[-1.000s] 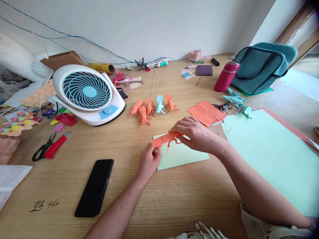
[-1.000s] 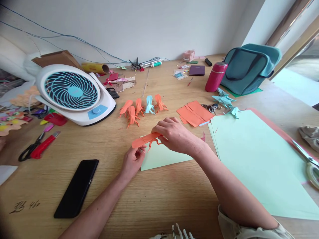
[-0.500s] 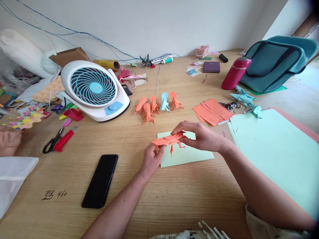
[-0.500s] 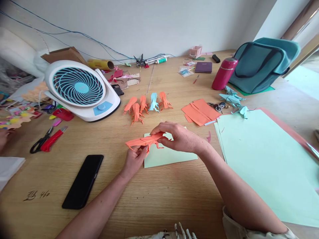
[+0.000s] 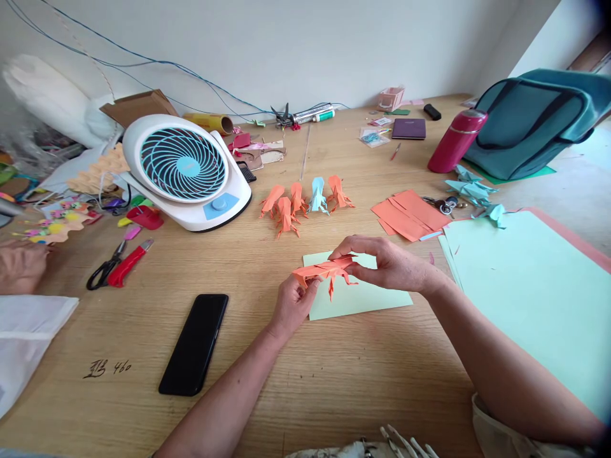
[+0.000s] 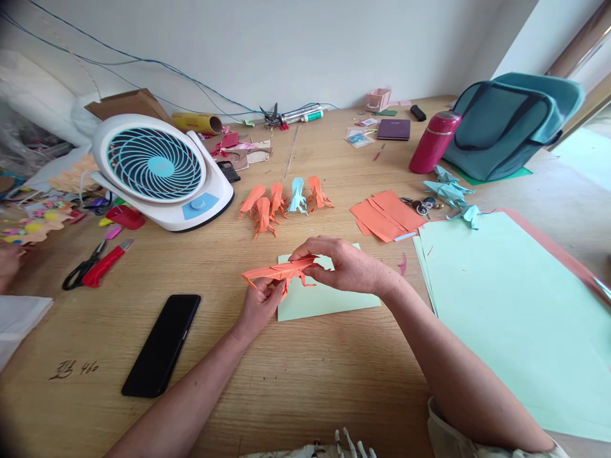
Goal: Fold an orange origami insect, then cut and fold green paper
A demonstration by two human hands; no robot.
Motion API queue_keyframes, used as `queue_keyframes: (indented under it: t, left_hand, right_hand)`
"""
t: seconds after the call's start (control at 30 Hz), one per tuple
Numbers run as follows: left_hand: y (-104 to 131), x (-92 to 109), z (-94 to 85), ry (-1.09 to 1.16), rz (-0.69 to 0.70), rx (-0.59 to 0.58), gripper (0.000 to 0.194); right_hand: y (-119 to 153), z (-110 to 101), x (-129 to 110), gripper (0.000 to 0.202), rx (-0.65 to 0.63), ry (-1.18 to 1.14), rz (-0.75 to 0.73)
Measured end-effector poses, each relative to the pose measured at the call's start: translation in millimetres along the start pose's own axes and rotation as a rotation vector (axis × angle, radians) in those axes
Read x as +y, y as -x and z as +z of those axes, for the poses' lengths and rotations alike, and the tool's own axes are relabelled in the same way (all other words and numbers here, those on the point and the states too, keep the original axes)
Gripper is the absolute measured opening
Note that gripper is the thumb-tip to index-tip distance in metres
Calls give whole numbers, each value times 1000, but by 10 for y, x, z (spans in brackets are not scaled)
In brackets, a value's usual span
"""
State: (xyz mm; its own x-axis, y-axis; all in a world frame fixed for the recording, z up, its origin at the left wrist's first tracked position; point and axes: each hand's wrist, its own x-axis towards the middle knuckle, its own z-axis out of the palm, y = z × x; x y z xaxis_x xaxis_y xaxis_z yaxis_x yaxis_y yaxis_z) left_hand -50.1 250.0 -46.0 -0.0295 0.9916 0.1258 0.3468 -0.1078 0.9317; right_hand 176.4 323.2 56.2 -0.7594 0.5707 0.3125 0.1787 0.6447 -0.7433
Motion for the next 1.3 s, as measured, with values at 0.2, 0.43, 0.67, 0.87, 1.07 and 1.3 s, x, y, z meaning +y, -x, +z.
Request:
queue_keyframes:
  t: [0.2, 0.43, 0.67, 0.87, 1.07, 1.3]
  left_hand:
    - [2, 12, -9, -2, 9, -22, 26]
    - [-7, -4, -11, -30, 15, -30, 29]
    - [-10, 31, -14, -33, 28, -43, 29]
    - [-14, 62, -15, -43, 39, -42, 27]
    - [-6, 56, -14, -53, 33, -30, 26]
    - [-9, 60, -12, -54, 33, -23, 22]
  right_hand:
    - [5, -4, 21, 26, 12, 50, -39]
    - [6, -5, 59, 28, 0, 123, -50]
    - [-3, -17, 58, 29, -14, 156, -39]
    - [5, -9, 71, 30, -9, 174, -48]
    - [11, 5, 108, 28, 5, 189, -61]
    - [5, 8, 136, 28, 25, 215, -88]
